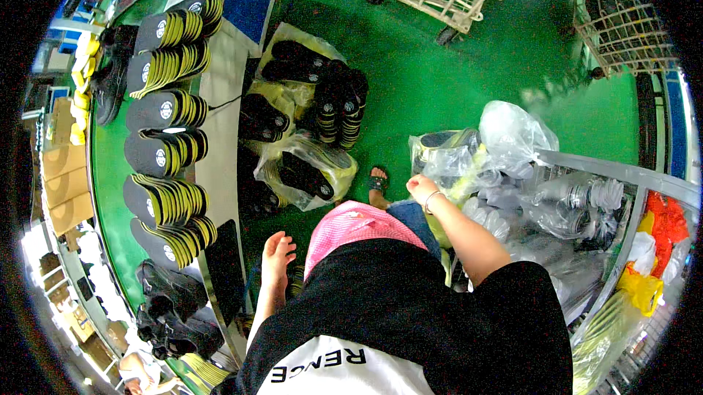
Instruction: The person assembles footwear by picking up black shoe uppers from a conveyor belt, retrieving matching insoles from nearby bags, and inserting the insoles into the shoes by hand.
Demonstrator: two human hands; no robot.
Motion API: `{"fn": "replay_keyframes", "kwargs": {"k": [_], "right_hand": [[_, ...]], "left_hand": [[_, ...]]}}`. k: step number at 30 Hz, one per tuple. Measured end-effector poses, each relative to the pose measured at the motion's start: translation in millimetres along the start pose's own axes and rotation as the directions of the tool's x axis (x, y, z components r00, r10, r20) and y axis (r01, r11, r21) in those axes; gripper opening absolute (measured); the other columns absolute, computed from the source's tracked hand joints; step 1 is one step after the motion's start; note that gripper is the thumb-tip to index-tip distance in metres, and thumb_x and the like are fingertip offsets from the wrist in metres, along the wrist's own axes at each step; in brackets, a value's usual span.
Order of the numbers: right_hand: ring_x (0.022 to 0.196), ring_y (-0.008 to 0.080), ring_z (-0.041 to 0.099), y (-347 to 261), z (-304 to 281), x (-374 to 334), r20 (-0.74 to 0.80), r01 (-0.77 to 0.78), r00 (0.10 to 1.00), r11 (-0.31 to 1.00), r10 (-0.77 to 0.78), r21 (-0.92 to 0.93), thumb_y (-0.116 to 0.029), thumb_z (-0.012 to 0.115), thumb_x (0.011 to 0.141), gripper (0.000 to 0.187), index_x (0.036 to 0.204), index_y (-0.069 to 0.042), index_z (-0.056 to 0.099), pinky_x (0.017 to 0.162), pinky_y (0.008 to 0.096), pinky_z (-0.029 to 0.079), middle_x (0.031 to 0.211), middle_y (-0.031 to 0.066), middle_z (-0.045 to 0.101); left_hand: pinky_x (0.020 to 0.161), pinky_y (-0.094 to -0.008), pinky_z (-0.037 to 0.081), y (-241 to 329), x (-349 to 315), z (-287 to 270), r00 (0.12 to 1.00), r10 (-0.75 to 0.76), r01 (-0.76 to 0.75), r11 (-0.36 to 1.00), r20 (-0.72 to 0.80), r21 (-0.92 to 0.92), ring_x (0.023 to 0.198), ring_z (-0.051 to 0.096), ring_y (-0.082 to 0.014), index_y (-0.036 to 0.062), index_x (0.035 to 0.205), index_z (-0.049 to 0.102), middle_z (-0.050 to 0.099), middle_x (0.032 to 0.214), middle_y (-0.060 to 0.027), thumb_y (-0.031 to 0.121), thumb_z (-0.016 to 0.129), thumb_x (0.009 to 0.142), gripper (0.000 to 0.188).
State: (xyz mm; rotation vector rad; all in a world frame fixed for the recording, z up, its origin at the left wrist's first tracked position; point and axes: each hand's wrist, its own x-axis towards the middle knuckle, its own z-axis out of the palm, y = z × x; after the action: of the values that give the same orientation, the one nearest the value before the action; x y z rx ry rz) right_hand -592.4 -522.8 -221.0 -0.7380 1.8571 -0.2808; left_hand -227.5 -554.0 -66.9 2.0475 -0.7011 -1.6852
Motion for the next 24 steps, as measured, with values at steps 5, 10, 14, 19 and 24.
{"fn": "replay_keyframes", "kwargs": {"k": [5,10,14,19,24], "right_hand": [[0.058,0.014,0.054,-45,-9,-4,0.037,-0.104,0.994,0.989,0.101,0.103,-0.025,0.058,0.077,0.023,0.085,-0.004,0.055,0.052,0.0294,0.044,0.068,0.0067,0.056],[0.052,0.0114,0.05,-49,-5,59,-0.084,-0.037,0.994,0.954,0.065,0.297,-0.023,0.059,0.078,0.029,0.097,-0.004,0.05,0.046,0.0257,0.041,0.071,0.0026,0.055],[0.053,0.0098,0.049,-47,-3,145,-0.021,-0.152,0.983,0.871,0.183,0.467,-0.023,0.059,0.078,0.033,0.103,-0.003,0.048,0.045,0.0245,0.04,0.07,0.0022,0.054],[0.066,0.0132,0.054,-38,17,285,-0.078,-0.073,0.994,0.996,0.077,0.048,-0.024,0.056,0.08,0.041,0.11,0.001,0.044,0.057,0.0258,0.044,0.082,0.0069,0.057],[0.081,0.0321,0.057,-60,28,401,-0.095,0.049,0.994,0.994,-0.059,-0.099,-0.03,0.052,0.079,0.04,0.103,0.002,0.048,0.07,0.0367,0.045,0.087,0.019,0.059]], "left_hand": [[0.061,-0.0266,0.045,18,56,26,0.997,-0.03,0.036,0.996,0.068,-0.077,0.076,0.054,-0.0132,0.0064,0.109,0.045,0.055,0.092,-0.005,0.019,0.048,0.085,0.028],[0.062,-0.0287,0.045,38,116,68,0.977,-0.155,0.172,0.979,0.146,-0.112,0.076,0.055,-0.0153,0.007,0.11,0.044,0.055,0.092,-0.006,0.021,0.049,0.084,0.03],[0.061,-0.0303,0.045,41,166,96,0.959,-0.271,0.282,0.943,0.087,-0.178,0.077,0.055,-0.0169,0.0081,0.111,0.044,0.055,0.093,-0.0069,0.02,0.05,0.083,0.031],[0.062,-0.031,0.044,43,263,144,0.931,-0.365,0.362,0.919,0.01,-0.157,0.078,0.055,-0.0164,0.0101,0.115,0.042,0.055,0.097,-0.0073,0.024,0.053,0.081,0.038],[0.069,-0.0294,0.041,30,393,215,0.968,-0.241,0.246,0.966,0.064,-0.081,0.09,0.05,-0.0161,0.0084,0.125,0.032,0.05,0.109,-0.0072,0.029,0.053,0.082,0.052]]}}
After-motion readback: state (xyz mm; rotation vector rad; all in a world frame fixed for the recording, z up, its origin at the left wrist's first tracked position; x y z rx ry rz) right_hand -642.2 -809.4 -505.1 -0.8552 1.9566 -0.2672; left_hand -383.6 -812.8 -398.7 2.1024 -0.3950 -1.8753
